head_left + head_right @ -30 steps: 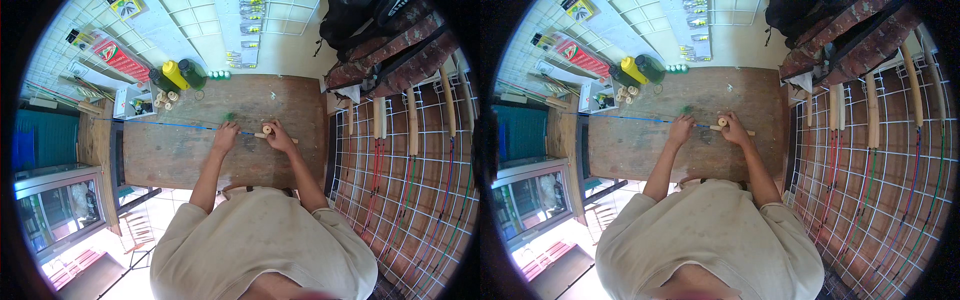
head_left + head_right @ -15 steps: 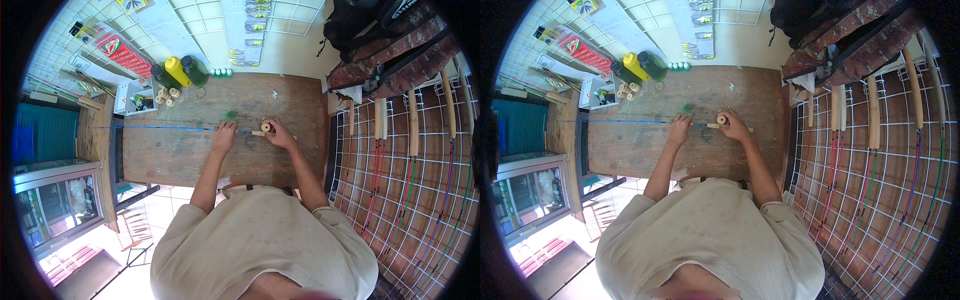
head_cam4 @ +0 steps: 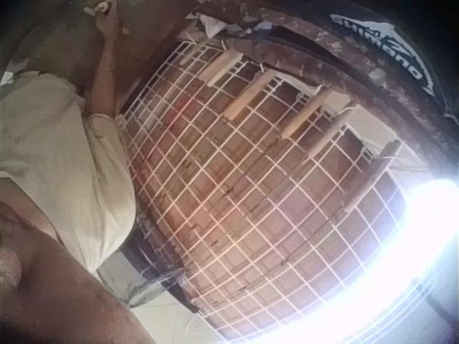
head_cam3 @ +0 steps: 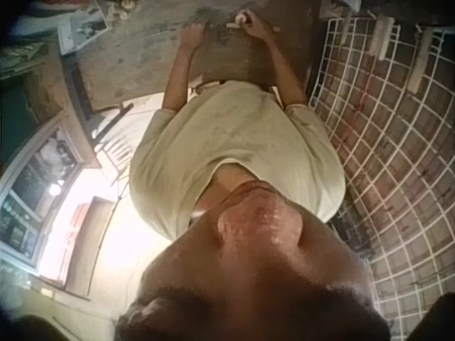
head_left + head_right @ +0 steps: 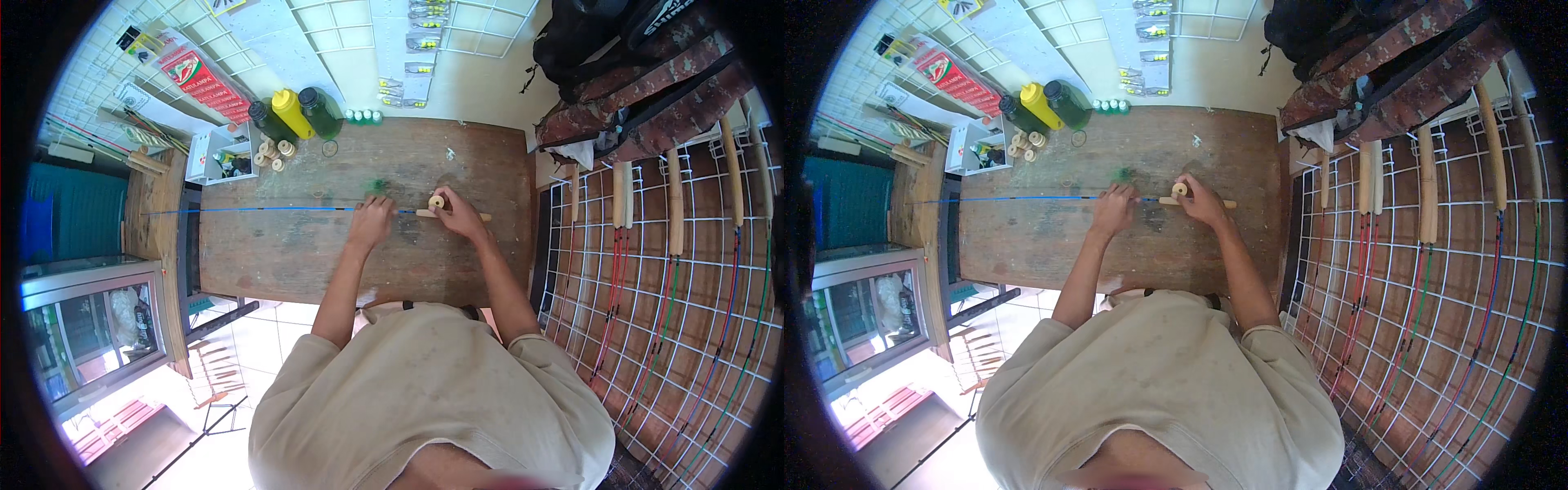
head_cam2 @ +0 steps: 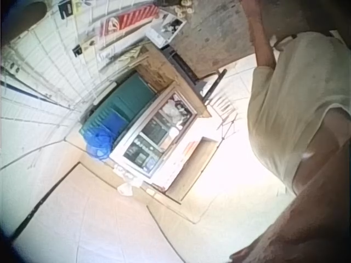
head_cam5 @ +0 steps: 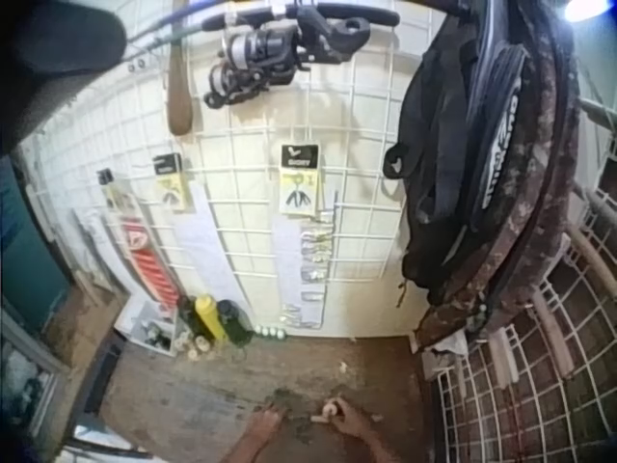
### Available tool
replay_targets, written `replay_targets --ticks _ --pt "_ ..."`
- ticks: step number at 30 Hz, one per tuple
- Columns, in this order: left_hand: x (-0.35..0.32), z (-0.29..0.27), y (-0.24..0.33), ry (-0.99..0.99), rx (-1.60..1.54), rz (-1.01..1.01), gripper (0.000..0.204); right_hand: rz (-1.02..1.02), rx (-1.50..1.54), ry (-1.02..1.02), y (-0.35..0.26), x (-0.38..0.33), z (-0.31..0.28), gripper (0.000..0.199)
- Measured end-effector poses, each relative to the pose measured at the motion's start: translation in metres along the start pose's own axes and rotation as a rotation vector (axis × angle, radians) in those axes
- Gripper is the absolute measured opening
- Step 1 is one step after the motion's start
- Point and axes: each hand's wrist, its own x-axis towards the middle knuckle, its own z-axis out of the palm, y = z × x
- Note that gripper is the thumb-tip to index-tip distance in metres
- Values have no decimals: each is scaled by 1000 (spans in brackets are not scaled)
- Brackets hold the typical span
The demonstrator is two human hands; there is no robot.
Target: Assembling the sections of a fishing rod and inspecting the guides.
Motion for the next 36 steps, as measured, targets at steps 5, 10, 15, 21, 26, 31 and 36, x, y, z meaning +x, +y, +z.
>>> replay_targets --ticks 5,10,15,21,26,31,36 --pt "20 2 16 85 -77 246 25 -114 -41 30 12 11 4 28" --pt "26 11 10 17 -160 251 26 -172 -70 93 14 9 -1 29" --pt "23 -5 27 15 -111 273 21 -99 -55 124 16 9 -8 40" --pt "24 10 20 41 -69 329 23 -229 42 155 17 8 -7 40" --pt "20 10 20 51 -63 304 21 -133 6 41 17 9 -12 41" --pt "19 13 19 113 -55 304 20 -258 -44 52 31 16 -6 42" --pt "20 15 12 105 -20 335 22 -198 -194 4 28 21 -3 43"
